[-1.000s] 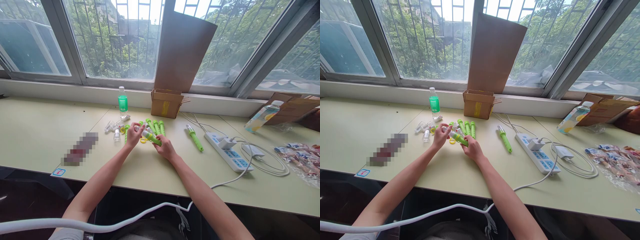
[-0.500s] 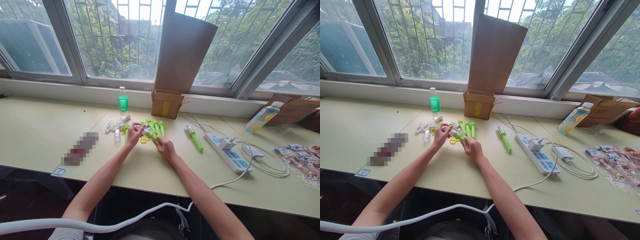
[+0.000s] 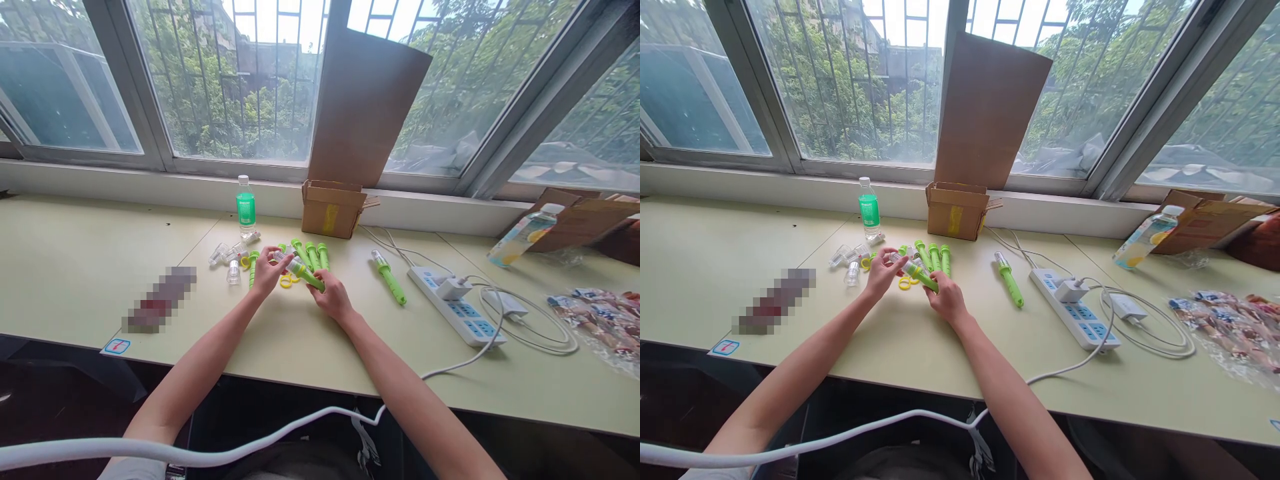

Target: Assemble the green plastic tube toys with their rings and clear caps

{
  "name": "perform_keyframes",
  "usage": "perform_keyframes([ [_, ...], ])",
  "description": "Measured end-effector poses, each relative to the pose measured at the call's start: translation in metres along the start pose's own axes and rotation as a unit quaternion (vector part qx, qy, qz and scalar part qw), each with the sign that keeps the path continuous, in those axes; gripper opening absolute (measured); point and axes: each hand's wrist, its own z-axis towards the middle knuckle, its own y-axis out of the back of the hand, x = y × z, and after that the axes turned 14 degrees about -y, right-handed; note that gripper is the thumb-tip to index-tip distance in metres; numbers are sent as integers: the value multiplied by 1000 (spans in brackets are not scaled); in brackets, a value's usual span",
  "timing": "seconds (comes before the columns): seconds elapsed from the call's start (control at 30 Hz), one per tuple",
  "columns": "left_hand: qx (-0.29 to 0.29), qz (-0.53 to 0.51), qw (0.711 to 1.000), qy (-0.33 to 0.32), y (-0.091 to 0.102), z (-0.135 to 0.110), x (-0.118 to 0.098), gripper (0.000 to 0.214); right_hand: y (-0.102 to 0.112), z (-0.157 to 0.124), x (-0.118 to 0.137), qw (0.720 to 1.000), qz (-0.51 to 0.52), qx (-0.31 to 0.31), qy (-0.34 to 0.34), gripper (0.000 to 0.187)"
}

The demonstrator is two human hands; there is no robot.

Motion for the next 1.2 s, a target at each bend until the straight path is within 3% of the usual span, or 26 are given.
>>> perform_keyframes([
  [0.23,11,5,1000,0,2,1,0,48,1,-1,1,999,-45,-28,4,23],
  [0.5,16,-4,1000,13,2,1,5,50,-2,2,-4,999,-32,-5,9,33],
  [0.9,8,-49,999,18,-1,1,6,51,2,0,0,998,-61,2,-1,22],
  [1.1,18,-52,998,16,-2,-1,8,50,2,1,1,1000,-1,14,-1,31],
  [1.2,17,-55,998,19,-2,0,8,51,1,1,-1,1000,-4,12,-7,26],
])
